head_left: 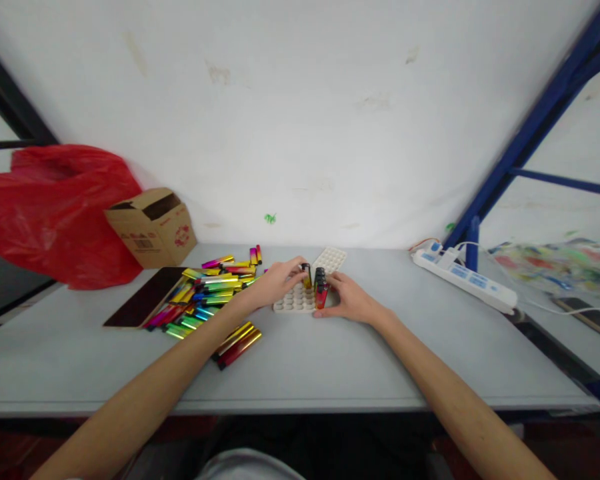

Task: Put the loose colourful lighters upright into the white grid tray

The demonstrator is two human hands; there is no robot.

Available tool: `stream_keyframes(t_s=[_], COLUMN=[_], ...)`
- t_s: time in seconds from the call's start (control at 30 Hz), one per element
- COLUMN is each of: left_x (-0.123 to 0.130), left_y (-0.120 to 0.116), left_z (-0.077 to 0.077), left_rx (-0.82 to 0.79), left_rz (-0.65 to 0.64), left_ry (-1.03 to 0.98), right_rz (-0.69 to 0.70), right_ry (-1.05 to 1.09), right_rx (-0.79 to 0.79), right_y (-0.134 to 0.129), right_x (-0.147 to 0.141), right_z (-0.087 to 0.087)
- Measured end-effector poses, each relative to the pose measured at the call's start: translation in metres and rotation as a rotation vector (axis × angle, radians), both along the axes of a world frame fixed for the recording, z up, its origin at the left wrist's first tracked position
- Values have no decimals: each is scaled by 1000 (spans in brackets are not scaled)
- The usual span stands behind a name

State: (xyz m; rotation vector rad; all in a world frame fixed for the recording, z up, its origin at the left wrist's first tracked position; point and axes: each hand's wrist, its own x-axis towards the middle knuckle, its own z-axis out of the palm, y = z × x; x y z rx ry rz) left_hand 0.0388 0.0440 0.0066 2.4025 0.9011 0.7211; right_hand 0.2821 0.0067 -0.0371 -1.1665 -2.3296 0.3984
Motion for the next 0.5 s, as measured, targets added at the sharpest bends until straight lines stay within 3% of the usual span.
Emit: stream_keyframes(t_s=[0.17,0.33,0.5], left_x=[4,1,-38], left_y=[-1,1,17], left_z=[-4,-5,7], left_rx=[-46,5,160], left_rz=[-1,36,299], left_ry=[43,89,141], right_rz=[2,7,-3], right_ry=[-11,-18,-32], right_rx=[5,5,0], right_y=[0,0,0], right_x=[1,1,0], right_z=[-1,1,2])
